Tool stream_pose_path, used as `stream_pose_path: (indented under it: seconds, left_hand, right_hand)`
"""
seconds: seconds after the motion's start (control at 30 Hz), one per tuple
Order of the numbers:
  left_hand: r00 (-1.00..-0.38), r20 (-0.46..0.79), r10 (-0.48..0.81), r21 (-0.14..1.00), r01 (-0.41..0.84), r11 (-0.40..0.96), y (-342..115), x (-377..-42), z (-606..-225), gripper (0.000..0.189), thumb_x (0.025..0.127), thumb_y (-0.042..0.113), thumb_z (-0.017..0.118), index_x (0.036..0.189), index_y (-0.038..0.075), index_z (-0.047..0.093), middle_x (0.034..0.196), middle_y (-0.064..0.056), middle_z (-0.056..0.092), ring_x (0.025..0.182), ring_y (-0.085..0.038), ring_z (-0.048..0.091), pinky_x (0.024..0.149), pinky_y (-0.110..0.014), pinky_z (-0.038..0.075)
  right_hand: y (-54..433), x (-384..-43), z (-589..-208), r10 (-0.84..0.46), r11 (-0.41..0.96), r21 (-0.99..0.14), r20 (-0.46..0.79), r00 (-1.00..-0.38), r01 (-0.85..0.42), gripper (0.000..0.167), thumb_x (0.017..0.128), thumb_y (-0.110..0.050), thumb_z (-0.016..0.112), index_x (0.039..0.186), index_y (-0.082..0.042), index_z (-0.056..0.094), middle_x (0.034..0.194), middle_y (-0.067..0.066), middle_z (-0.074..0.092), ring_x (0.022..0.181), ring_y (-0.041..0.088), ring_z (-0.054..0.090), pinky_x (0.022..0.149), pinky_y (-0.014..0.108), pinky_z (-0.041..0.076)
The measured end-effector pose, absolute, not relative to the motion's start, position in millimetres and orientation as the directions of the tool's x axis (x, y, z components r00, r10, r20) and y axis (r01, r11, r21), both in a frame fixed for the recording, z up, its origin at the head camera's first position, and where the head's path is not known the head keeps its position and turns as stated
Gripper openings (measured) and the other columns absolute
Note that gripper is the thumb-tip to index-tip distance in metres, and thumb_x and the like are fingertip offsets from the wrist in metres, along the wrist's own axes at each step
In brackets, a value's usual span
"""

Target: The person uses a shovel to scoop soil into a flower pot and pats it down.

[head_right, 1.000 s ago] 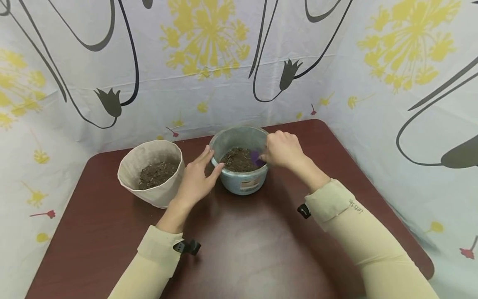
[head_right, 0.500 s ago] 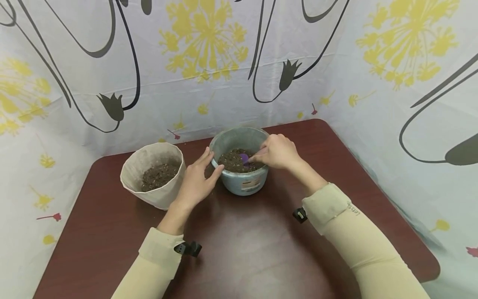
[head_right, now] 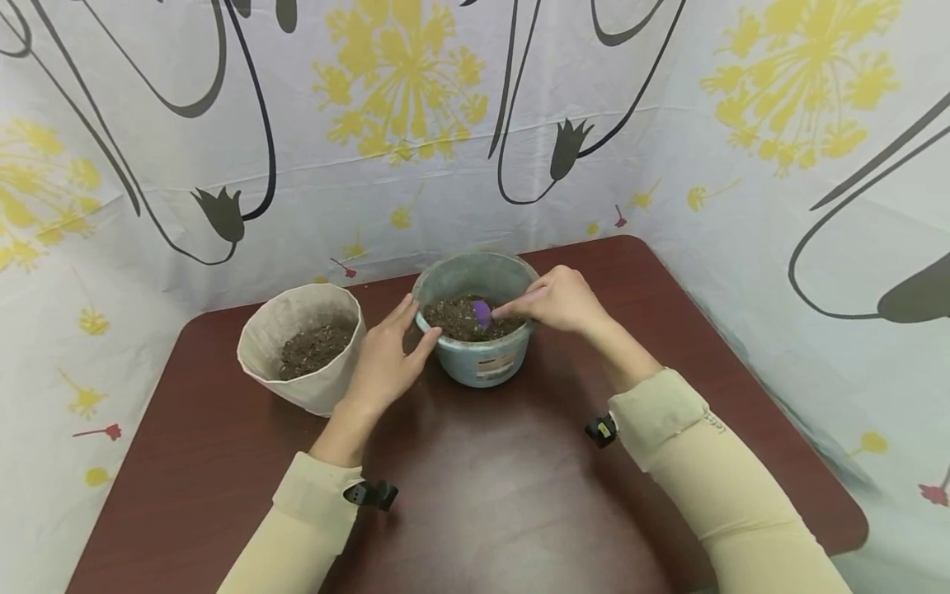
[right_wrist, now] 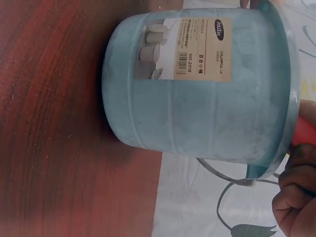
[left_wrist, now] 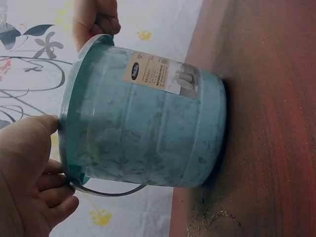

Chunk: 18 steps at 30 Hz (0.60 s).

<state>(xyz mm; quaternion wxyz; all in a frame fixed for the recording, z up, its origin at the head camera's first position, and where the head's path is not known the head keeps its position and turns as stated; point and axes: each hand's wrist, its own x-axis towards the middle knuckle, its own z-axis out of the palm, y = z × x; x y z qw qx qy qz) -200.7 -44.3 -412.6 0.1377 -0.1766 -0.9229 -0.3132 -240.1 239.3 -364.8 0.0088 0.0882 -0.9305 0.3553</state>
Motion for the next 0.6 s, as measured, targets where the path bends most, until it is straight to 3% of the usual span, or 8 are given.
stream_pose_path:
  seconds: [0.1, 0.23, 0.33, 0.47, 0.57, 0.6]
  left_hand:
    - [-0.885, 0.400, 0.236, 0.494, 0.426, 0.758, -44, -199, -412, 0.064, 0.101, 0.046, 0.059, 0.141, -0.003, 0.056, 0.153, -0.016, 0.047, 0.132, -0.036, 0.054, 0.107, -0.048, 0.046]
    - [-0.869, 0.436, 0.232, 0.468, 0.440, 0.766, -45, -198, -410, 0.059, 0.100, 0.044, 0.062, 0.137, -0.002, 0.061, 0.149, -0.014, 0.052, 0.128, -0.035, 0.058, 0.105, -0.047, 0.048]
    - [-0.866, 0.442, 0.233, 0.464, 0.443, 0.767, -45, -197, -410, 0.056, 0.099, 0.044, 0.064, 0.135, 0.001, 0.064, 0.148, -0.012, 0.054, 0.126, -0.034, 0.059, 0.105, -0.047, 0.049]
    - [-0.870, 0.435, 0.231, 0.477, 0.441, 0.761, -46, -196, -410, 0.052, 0.098, 0.042, 0.066, 0.133, 0.003, 0.067, 0.148, -0.011, 0.054, 0.125, -0.034, 0.060, 0.104, -0.047, 0.049]
    - [-0.872, 0.433, 0.228, 0.485, 0.439, 0.756, -47, -195, -411, 0.051, 0.098, 0.041, 0.066, 0.133, 0.004, 0.067, 0.148, -0.011, 0.054, 0.125, -0.034, 0.060, 0.103, -0.047, 0.050]
    - [-0.873, 0.432, 0.227, 0.488, 0.438, 0.755, -47, -195, -411, 0.051, 0.098, 0.041, 0.066, 0.133, 0.004, 0.067, 0.148, -0.010, 0.054, 0.125, -0.034, 0.060, 0.103, -0.048, 0.050]
  right_hand:
    - [243, -238, -363, -0.128, 0.708, -0.693, 0.064, -0.990, -0.137, 0.041, 0.068, -0.060, 0.088, 0.060, -0.021, 0.077, 0.049, -0.011, 0.046, 0.056, 0.008, 0.021, 0.047, 0.028, 0.018]
    - [249, -236, -360, -0.132, 0.670, -0.731, 0.048, -0.990, -0.125, 0.029, 0.072, -0.059, 0.086, 0.078, -0.031, 0.084, 0.070, -0.010, 0.073, 0.064, 0.005, 0.039, 0.051, 0.027, 0.029]
    - [254, -234, -358, -0.145, 0.640, -0.758, 0.037, -0.989, -0.122, 0.027, 0.074, -0.058, 0.084, 0.088, -0.035, 0.084, 0.084, -0.013, 0.077, 0.080, -0.001, 0.057, 0.062, 0.022, 0.043]
    - [259, -232, -357, -0.109, 0.631, -0.769, 0.041, -0.993, -0.101, 0.040, 0.071, -0.060, 0.086, 0.075, -0.020, 0.083, 0.055, -0.016, 0.057, 0.062, 0.000, 0.043, 0.050, 0.023, 0.032]
    - [264, -231, -358, -0.069, 0.631, -0.772, 0.041, -0.997, -0.076, 0.050, 0.067, -0.061, 0.087, 0.064, -0.012, 0.077, 0.050, -0.011, 0.033, 0.060, 0.008, 0.020, 0.047, 0.031, 0.015]
    - [265, -231, -359, -0.068, 0.629, -0.774, 0.042, -0.997, -0.075, 0.050, 0.068, -0.061, 0.087, 0.064, -0.013, 0.077, 0.050, -0.011, 0.031, 0.060, 0.008, 0.019, 0.047, 0.031, 0.014]
